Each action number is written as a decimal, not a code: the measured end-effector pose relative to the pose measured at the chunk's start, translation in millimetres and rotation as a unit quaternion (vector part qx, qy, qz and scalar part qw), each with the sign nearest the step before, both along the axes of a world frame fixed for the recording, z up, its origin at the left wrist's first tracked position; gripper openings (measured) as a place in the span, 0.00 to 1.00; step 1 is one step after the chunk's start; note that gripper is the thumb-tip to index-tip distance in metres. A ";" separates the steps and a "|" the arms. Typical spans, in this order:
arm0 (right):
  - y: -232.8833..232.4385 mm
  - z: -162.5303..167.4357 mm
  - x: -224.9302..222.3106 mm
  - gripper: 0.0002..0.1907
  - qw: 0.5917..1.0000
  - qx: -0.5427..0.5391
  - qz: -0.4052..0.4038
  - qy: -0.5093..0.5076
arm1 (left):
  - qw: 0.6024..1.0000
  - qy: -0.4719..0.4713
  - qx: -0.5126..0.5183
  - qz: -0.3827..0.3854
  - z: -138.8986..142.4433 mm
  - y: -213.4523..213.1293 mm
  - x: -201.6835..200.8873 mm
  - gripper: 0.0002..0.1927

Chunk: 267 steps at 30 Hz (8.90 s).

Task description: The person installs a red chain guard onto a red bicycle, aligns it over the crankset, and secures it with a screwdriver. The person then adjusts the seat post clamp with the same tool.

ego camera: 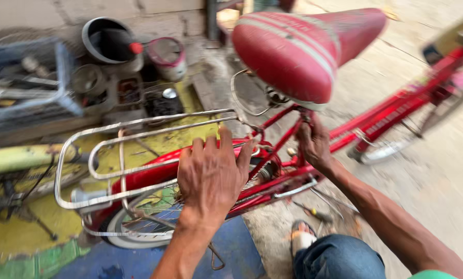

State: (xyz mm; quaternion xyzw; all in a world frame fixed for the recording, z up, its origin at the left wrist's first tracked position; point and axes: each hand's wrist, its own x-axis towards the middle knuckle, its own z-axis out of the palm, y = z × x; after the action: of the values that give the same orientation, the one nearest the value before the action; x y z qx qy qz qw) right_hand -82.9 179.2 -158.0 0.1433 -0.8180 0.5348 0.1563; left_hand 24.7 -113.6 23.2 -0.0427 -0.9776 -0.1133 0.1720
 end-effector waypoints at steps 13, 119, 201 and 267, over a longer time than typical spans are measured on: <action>24.1 61.1 102.3 0.20 0.912 0.391 -0.107 -0.065 | 0.978 0.161 -0.016 -0.132 -26.3 -2.9 101.8 0.28; 59.5 -43.2 213.5 0.11 0.947 0.171 -0.148 0.227 | 0.899 0.403 -0.044 -0.164 61.9 125.1 95.8 0.11; 57.8 -52.2 217.4 0.15 0.917 0.226 -0.188 0.270 | 0.880 0.442 -0.068 -0.160 56.8 126.4 100.7 0.12; 184.7 -216.6 208.7 0.25 0.748 0.608 0.113 -0.239 | 0.908 0.374 -0.041 -0.183 45.6 118.4 114.2 0.25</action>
State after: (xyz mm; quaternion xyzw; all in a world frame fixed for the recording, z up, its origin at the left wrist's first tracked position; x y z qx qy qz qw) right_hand 125.8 363.9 -374.5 0.1665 -0.9587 -0.0457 -0.2261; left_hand 138.9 4.8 68.8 -0.2669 -0.8208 -0.0778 0.4989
